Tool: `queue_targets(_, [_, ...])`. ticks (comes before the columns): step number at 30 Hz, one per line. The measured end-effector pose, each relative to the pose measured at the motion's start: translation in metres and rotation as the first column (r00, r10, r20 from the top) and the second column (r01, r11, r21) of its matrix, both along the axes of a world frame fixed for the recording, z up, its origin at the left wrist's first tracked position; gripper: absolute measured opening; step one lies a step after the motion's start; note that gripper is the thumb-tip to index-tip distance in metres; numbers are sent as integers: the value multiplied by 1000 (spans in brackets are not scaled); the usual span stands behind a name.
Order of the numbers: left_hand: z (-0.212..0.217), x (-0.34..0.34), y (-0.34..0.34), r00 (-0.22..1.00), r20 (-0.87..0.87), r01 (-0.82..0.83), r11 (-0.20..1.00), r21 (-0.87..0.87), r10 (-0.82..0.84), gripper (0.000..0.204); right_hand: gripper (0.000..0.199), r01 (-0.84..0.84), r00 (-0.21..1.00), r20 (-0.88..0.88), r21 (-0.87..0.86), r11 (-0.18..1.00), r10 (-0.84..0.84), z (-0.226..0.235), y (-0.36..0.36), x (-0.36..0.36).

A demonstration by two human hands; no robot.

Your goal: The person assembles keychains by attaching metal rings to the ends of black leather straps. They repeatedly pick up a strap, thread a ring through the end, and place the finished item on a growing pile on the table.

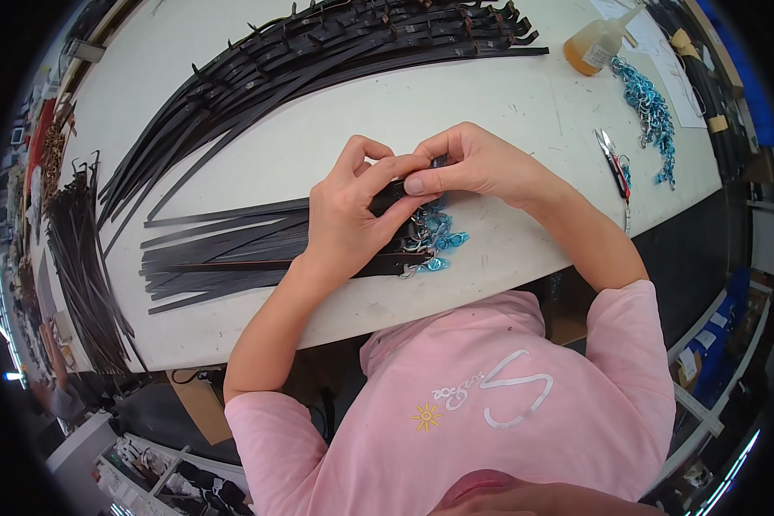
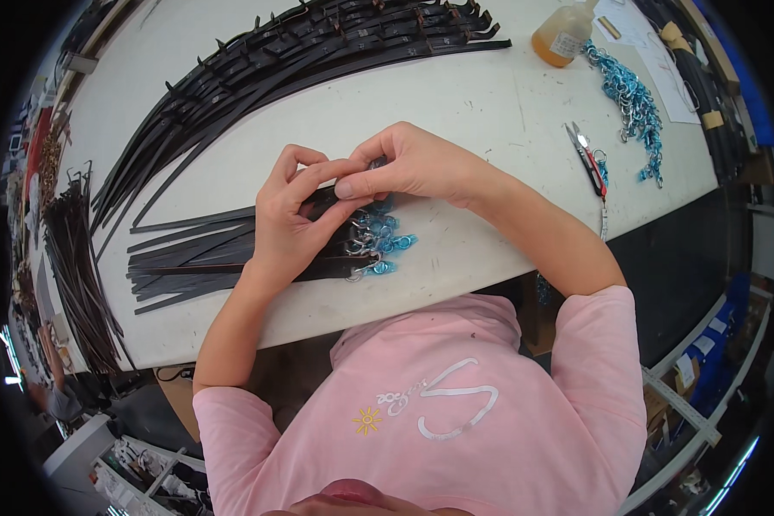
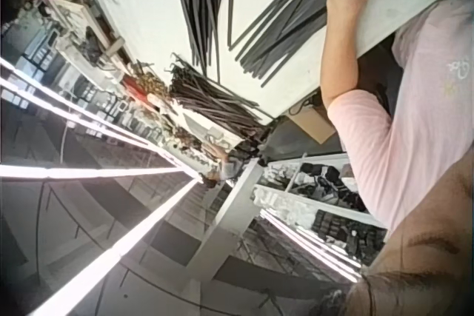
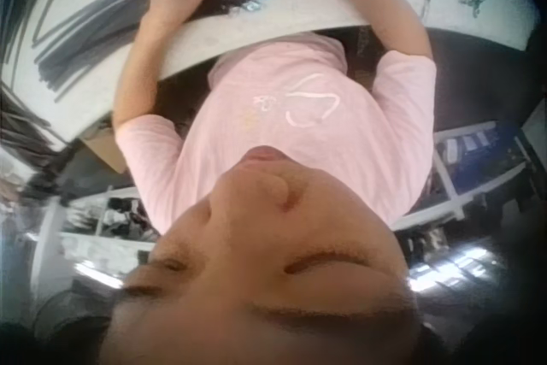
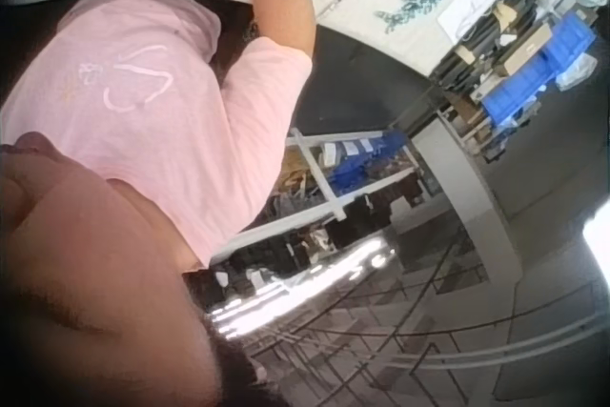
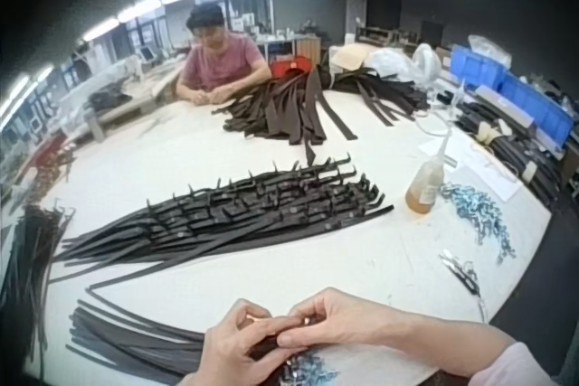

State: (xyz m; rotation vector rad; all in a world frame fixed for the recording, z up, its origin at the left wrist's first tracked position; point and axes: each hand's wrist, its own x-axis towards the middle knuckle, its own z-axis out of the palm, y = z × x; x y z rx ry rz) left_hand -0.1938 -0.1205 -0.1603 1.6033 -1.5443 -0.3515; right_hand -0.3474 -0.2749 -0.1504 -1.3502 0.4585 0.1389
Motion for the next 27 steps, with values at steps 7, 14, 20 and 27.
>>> queue_targets(7, [11,21,4,1000,31,-7,997,73,5,27,19,88,992,107,-234,968,-64,3,-7,-3])
queue_targets(14, [11,18,1,998,65,-14,999,34,12,23,23,25,994,111,-68,997,-18,2,-6,0])
queue_targets(20, [6,15,0,1000,9,-20,1000,22,20,22,25,2,998,70,-70,998,3,1,-11,0])
queue_targets(27, [3,13,-2,998,-48,-27,994,110,33,19,26,37,999,-17,-31,999,-38,-2,-12,0])
